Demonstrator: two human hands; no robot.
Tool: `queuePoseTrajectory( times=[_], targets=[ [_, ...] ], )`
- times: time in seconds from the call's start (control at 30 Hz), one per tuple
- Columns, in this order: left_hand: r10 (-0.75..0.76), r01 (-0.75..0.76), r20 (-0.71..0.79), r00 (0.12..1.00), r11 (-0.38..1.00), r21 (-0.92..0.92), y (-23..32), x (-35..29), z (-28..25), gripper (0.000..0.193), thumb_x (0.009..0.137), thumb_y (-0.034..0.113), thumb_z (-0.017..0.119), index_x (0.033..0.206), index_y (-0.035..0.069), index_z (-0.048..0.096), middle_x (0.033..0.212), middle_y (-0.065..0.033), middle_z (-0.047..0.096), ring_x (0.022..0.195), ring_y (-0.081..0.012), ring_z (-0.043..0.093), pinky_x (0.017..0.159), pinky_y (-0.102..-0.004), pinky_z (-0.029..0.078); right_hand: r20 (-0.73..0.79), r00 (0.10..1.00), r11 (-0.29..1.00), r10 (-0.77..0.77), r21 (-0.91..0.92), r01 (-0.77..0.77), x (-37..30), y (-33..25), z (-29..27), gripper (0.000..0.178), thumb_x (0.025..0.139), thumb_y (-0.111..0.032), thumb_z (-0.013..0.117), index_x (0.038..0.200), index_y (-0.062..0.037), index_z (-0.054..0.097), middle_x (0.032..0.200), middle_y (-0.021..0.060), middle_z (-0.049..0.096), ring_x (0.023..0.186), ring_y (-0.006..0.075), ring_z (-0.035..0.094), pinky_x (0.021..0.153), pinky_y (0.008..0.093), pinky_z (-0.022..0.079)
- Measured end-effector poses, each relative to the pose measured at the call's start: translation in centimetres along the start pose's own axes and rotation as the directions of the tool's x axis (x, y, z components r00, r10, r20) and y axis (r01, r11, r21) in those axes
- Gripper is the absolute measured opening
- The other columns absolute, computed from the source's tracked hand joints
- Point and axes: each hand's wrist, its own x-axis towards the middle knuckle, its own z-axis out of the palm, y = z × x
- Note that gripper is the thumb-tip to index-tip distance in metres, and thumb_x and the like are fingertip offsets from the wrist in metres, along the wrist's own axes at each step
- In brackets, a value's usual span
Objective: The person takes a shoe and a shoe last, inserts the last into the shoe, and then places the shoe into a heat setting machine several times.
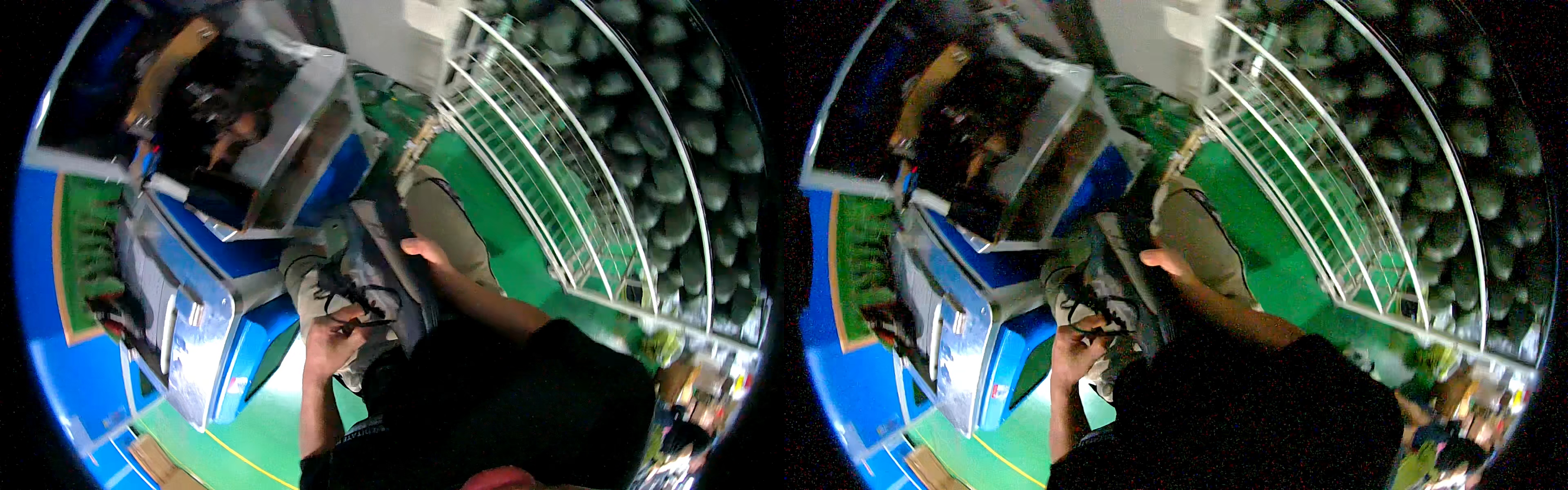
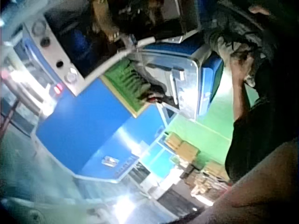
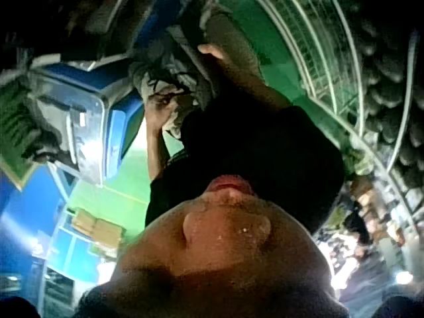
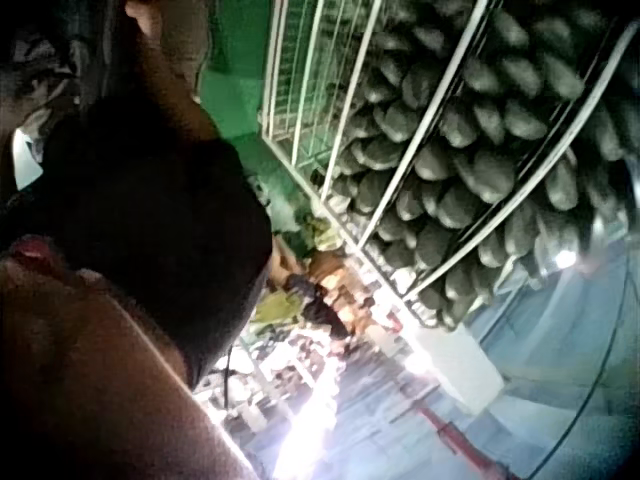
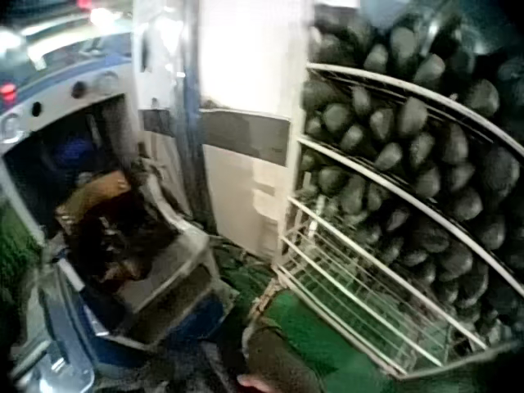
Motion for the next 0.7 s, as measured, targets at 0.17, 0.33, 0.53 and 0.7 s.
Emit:
queuePoseTrajectory(
  times=[0.17, 0.33, 0.53, 0.7],
  targets=[
    [-0.005, -0.189, -0.514, 0.858, 0.926, -0.325, -0.4, 2.8, -1.9, 0.022, 0.092, 0.008, 0.063, 0.112, 0.0, 0.063, 0.107, -0.008, 0.067, 0.089, -0.0132, 0.064, 0.074, -0.0279, 0.053, 0.095, 0.993, 0.996, -0.075, 0.047, 0.071, -3.7, -4.7, 7.4, 0.056, 0.089, -0.035, 0.064, 0.132, 0.0004, 0.056, 0.117, 0.0153, 0.067, 0.101, 0.0259, 0.067, 0.089, 0.0417, 0.055],
    [0.032, -0.203, -0.343, 0.939, 0.856, -0.476, 2.1, 6.2, 0.3, 0.034, 0.089, 0.023, 0.074, 0.107, 0.002, 0.056, 0.117, -0.0091, 0.062, 0.098, -0.0161, 0.061, 0.085, -0.032, 0.049, 0.157, 0.936, 0.933, -0.314, -0.133, 0.335, -3.9, -7.8, 7.9, 0.065, 0.079, -0.016, 0.062, 0.138, 0.004, 0.045, 0.119, 0.0188, 0.064, 0.1, 0.0321, 0.069, 0.081, 0.0437, 0.061],
    [0.15, -0.367, -0.48, 0.864, 0.841, -0.397, 2.9, 5.1, 1.5, 0.025, 0.091, 0.018, 0.072, 0.106, -0.003, 0.068, 0.116, -0.0162, 0.066, 0.103, -0.024, 0.063, 0.093, -0.035, 0.048, 0.239, 0.787, 0.542, -0.569, -0.611, 0.578, -3.7, -13.4, 12.7, 0.092, 0.061, -0.019, 0.068, 0.146, 0.0011, 0.042, 0.124, 0.0111, 0.062, 0.103, 0.024, 0.065, 0.087, 0.033, 0.054],
    [0.091, -0.499, -0.618, 0.781, 0.685, -0.531, 7.2, 8.4, 1.0, 0.023, 0.1, 0.014, 0.059, 0.115, -0.003, 0.063, 0.1, -0.0075, 0.064, 0.087, -0.0148, 0.06, 0.08, -0.0276, 0.048, 0.42, 0.664, 0.287, -0.619, -0.666, 0.689, -4.3, -15.8, 25.9, 0.103, 0.061, -0.024, 0.072, 0.151, 0.0059, 0.032, 0.139, 0.0139, 0.053, 0.123, 0.0225, 0.055, 0.106, 0.0332, 0.042]
  ],
)
